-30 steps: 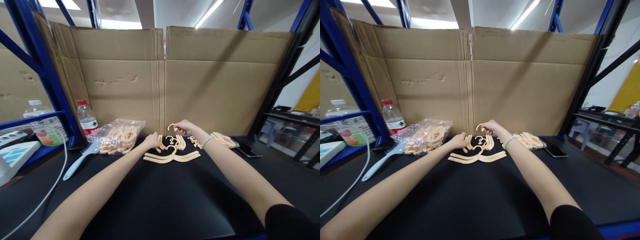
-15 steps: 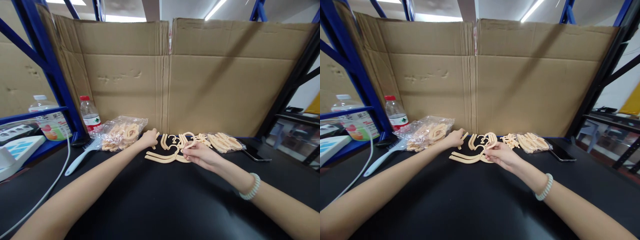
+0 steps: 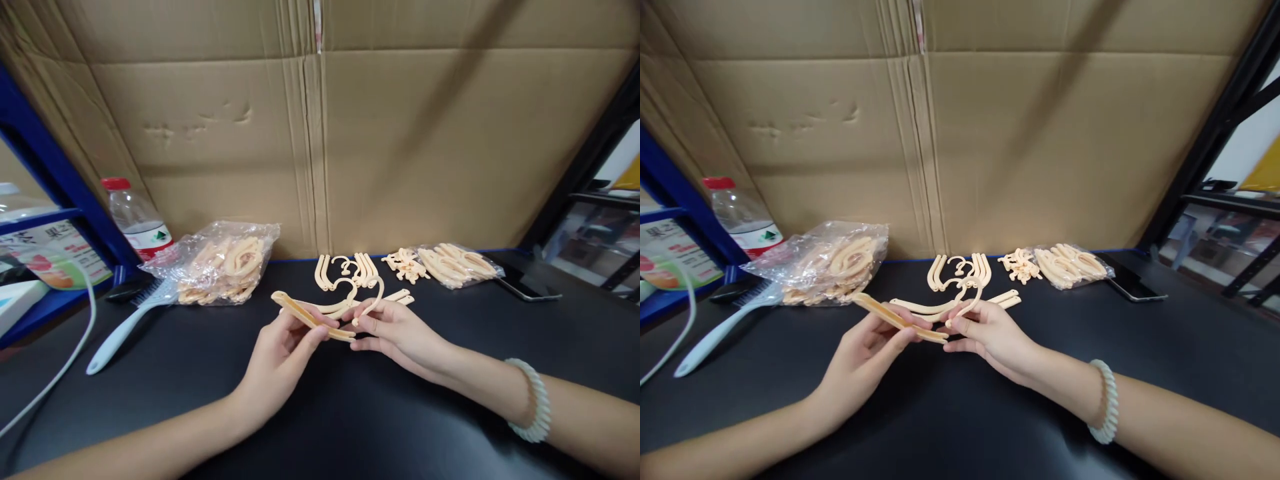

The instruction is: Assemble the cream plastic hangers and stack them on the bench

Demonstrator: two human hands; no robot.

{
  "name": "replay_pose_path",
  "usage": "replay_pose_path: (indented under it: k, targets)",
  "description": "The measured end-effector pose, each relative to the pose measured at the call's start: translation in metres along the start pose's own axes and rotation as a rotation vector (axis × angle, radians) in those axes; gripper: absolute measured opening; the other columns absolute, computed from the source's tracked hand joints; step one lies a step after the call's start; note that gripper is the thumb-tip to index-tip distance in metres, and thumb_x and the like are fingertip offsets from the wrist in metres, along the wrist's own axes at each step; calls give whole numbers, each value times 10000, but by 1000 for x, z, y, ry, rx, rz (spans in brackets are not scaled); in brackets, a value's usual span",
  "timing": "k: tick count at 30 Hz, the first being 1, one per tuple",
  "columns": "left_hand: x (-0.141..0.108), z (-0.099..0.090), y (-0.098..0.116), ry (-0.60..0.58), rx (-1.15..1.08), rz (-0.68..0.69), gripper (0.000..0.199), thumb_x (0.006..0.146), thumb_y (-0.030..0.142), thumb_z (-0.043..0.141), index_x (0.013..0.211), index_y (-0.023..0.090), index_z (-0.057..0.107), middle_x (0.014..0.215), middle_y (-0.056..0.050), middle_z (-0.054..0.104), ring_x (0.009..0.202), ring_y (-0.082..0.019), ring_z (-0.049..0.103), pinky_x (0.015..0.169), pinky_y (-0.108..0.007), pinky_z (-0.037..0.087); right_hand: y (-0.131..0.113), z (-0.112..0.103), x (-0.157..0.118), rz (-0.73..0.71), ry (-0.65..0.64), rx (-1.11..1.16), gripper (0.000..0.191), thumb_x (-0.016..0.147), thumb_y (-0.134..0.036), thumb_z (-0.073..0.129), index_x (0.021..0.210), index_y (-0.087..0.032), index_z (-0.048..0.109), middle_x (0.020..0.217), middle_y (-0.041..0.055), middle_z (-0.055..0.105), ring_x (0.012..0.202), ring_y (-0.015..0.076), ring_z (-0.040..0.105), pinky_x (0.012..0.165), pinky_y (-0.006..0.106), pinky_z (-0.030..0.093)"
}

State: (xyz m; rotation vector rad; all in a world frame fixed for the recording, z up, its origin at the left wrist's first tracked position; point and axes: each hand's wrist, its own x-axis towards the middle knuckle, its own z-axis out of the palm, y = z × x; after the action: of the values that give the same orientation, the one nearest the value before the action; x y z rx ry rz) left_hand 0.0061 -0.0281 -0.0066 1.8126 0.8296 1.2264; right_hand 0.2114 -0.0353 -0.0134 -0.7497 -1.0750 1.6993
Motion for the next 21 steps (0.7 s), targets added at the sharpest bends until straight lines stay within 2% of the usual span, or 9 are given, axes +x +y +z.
replay_pose_path:
  k: [2, 4, 10, 15, 21]
  targets:
    - [-3, 2, 1, -10, 29, 37, 76, 868, 225, 583, 933, 203, 616, 924, -26, 702, 845, -163, 684, 757, -257, 581, -2, 0, -2, 37, -91, 4, 179, 782, -305, 742, 835, -162, 648, 1045, 71, 648, 941, 212, 657, 768, 330, 538]
    - [-2, 2, 2, -3, 45, 37, 74, 858, 215, 600, 921, 205, 637, 908, -21, 709, 826, -162, 685, 739, -246, 581, -3, 0, -4, 43, -125, 6, 170, 817, -303, 710, 849, -155, 632, 1049, 83, 650, 948, 228, 668, 769, 330, 537]
    - [-1, 1, 5, 34, -20, -51, 75, 863, 203, 608, 921, 166, 639, 917, -32, 715, 862, -155, 682, 767, -220, 567, -3, 1, -6, 35, -93, -5, 133, 842, -253, 684, 850, -134, 625, 1044, 88, 654, 938, 222, 682, 792, 309, 534]
    - [-3, 3, 7, -8, 9, 11, 68, 857, 160, 615, 907, 179, 656, 903, -11, 708, 835, -129, 689, 736, -171, 562, -1, 1, -5, 26, -85, -26, 130, 827, -237, 701, 858, -127, 640, 921, 64, 672, 838, 187, 697, 760, 288, 540]
    - [-7, 3, 5, -15, 45, 75, 106, 861, 148, 615, 940, 211, 647, 922, 11, 705, 844, -121, 692, 747, -177, 570, 0, 0, -7, 27, -78, -41, 146, 822, -231, 706, 851, -109, 632, 828, 68, 673, 770, 161, 684, 733, 279, 539]
